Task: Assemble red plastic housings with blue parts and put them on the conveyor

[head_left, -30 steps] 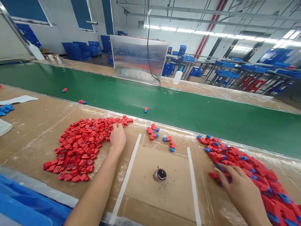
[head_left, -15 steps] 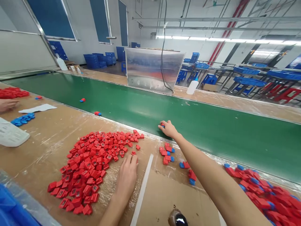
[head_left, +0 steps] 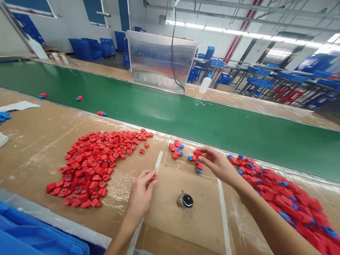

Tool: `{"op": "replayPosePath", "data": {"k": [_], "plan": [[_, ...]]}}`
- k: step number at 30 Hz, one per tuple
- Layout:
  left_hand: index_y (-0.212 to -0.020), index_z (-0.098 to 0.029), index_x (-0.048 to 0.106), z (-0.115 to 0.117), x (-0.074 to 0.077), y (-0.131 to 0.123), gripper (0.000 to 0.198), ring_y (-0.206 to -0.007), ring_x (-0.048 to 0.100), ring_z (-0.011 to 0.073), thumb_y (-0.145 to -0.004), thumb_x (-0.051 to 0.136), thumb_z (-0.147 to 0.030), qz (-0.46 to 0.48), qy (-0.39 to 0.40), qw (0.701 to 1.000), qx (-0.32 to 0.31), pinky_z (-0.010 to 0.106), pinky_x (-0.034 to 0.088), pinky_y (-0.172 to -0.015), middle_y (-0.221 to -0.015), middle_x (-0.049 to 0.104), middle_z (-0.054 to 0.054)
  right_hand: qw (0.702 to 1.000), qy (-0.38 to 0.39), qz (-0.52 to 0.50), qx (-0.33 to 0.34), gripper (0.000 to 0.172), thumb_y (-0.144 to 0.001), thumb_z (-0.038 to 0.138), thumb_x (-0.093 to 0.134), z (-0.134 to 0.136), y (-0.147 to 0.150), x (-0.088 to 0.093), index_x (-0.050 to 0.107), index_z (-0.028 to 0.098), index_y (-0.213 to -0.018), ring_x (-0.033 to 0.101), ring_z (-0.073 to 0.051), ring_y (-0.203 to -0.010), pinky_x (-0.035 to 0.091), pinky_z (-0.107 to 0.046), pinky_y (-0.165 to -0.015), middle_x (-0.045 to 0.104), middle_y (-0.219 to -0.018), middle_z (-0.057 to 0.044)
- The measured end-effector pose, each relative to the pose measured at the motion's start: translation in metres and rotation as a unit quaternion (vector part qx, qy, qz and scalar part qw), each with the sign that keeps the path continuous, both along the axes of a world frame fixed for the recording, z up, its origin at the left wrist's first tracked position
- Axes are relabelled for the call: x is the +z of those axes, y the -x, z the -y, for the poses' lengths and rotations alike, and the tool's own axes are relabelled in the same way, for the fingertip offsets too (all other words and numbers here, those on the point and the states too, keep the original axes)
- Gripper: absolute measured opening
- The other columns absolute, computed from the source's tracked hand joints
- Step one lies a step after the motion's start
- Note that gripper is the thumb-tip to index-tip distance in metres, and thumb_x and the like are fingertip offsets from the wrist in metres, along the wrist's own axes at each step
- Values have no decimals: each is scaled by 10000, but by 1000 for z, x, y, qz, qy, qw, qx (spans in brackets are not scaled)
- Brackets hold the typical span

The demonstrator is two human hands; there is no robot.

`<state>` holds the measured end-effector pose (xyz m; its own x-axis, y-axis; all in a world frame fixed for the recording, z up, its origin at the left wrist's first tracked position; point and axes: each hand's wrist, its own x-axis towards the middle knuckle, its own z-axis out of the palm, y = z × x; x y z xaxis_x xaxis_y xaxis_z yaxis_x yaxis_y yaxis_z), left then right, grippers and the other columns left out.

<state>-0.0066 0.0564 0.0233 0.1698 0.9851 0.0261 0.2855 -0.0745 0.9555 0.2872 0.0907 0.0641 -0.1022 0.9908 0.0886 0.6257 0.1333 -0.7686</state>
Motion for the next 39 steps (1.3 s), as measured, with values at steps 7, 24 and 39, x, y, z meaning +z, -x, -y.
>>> {"op": "replayPosePath", "data": {"k": [7, 24, 39], "plan": [[-1111, -147, 659, 44, -8, -15, 418, -893, 654, 196, -713, 720, -256, 167, 175, 970, -4, 318, 519, -830, -943, 715, 73, 997, -56, 60, -2, 247, -930, 288, 527, 129, 20, -8, 592, 217, -1158, 645, -172, -812, 536, -309, -728, 668, -977, -69], [-927, -155, 670, 81, -23, -33, 198, -673, 498, 104, -740, 714, -201, 233, 226, 933, -154, 209, 422, -630, -724, 564, -18, 983, -122, 132, 34, 171, -929, 221, 546, 137, 43, -24, 584, 196, -1094, 623, -164, -800, 486, -253, -695, 632, -914, -54], [-978, -165, 675, 85, -20, -31, 191, -737, 525, 130, -792, 636, -162, 231, 215, 935, -162, 231, 423, -693, -784, 606, 7, 989, -118, 75, 47, 172, -920, 225, 557, 144, 64, -1, 603, 206, -1085, 645, -173, -827, 514, -260, -720, 663, -932, -66]]}}
